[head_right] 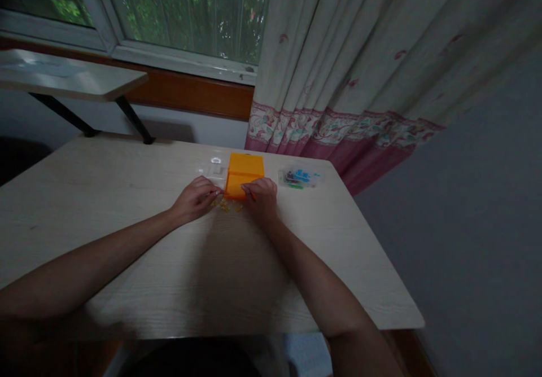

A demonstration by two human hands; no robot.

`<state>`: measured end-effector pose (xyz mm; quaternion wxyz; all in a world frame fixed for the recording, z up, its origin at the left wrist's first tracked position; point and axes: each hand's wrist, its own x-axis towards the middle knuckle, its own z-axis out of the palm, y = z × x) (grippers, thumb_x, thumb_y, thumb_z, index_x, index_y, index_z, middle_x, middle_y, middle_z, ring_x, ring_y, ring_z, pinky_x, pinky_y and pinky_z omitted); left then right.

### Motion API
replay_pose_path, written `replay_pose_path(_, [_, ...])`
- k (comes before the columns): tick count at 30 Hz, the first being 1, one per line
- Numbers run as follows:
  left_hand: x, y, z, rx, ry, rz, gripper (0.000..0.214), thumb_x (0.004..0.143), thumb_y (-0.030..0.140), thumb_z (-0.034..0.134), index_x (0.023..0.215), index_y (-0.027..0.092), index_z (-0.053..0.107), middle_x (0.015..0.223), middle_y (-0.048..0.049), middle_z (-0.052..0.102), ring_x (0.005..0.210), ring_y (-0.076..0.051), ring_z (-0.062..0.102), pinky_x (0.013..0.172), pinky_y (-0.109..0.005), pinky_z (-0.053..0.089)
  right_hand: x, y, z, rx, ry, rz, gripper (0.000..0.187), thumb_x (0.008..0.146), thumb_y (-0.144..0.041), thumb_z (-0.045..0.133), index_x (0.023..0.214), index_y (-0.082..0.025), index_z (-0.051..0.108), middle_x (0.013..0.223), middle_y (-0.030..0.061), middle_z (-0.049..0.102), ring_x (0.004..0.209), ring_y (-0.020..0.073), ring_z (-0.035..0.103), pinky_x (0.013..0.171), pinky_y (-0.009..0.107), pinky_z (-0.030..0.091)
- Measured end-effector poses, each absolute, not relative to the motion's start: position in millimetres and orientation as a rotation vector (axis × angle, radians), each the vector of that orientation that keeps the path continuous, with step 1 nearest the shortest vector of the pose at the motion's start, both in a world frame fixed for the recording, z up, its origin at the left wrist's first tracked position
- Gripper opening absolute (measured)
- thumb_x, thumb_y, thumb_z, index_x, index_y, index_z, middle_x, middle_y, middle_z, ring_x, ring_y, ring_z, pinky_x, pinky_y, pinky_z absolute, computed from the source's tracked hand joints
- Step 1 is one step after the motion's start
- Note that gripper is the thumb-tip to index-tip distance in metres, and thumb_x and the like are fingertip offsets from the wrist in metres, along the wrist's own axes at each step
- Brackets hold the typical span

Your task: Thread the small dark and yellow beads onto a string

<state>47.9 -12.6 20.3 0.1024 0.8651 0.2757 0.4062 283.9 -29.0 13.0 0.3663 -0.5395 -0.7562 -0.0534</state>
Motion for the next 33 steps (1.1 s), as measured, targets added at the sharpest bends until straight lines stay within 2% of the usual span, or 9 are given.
replay_pose_path(11, [47.7, -11.8, 19.5, 2.583, 0.829, 1.170, 0.021, 0.095, 0.029, 0.051, 0.096, 0.017, 0.069, 0.079, -0.0045, 0.064, 0.081, -0.017, 0.054, 0.079, -0.032, 0.044, 284.7, -26.9, 9.8, -1.380, -1.906, -0.133, 0.025, 0.094, -0.036, 0.055, 0.085, -0.023, 0.074, 0.083, 0.0034, 0.070, 0.087, 0.0199, 0.056, 0.086, 0.037, 0.035])
replay_pose_path(15, [47.5, -14.5, 18.1, 2.715, 0.841, 1.011, 0.017, 0.088, 0.031, 0.060, 0.098, 0.020, 0.069, 0.091, -0.0052, 0.063, 0.092, -0.020, 0.054, 0.085, -0.035, 0.042, 284.0, -28.0, 11.2, -1.369, -1.909, -0.123, 0.025, 0.094, -0.036, 0.055, 0.085, -0.022, 0.074, 0.083, 0.0033, 0.071, 0.088, 0.0200, 0.056, 0.087, 0.038, 0.036])
replay_pose_path(19, [47.1, -19.9, 18.3, 2.852, 0.817, 0.830, 0.022, 0.085, 0.034, 0.064, 0.103, 0.022, 0.066, 0.102, -0.0056, 0.061, 0.103, -0.023, 0.052, 0.091, -0.039, 0.039, 283.6, -28.4, 12.7, -1.353, -1.923, -0.105, 0.027, 0.094, -0.037, 0.053, 0.084, -0.022, 0.073, 0.082, 0.0035, 0.070, 0.086, 0.0200, 0.056, 0.087, 0.038, 0.036])
replay_pose_path(26, [45.5, -21.0, 20.8, 2.836, 0.874, 0.772, 0.027, 0.084, 0.043, 0.066, 0.098, 0.021, 0.065, 0.102, -0.0050, 0.060, 0.103, -0.022, 0.051, 0.093, -0.038, 0.038, 283.8, -26.6, 12.2, -1.355, -1.931, -0.080, 0.028, 0.094, -0.038, 0.053, 0.083, -0.023, 0.073, 0.080, 0.0031, 0.070, 0.084, 0.0194, 0.057, 0.084, 0.038, 0.036])
replay_pose_path(33, [46.0, -17.8, 17.9, 2.850, 0.868, 0.759, 0.023, 0.087, 0.042, 0.064, 0.097, 0.022, 0.065, 0.102, -0.0048, 0.059, 0.103, -0.022, 0.050, 0.092, -0.037, 0.037, 283.7, -28.3, 12.8, -1.370, -1.940, -0.059, 0.031, 0.095, -0.041, 0.052, 0.085, -0.022, 0.073, 0.080, 0.0037, 0.069, 0.085, 0.0191, 0.056, 0.085, 0.037, 0.036])
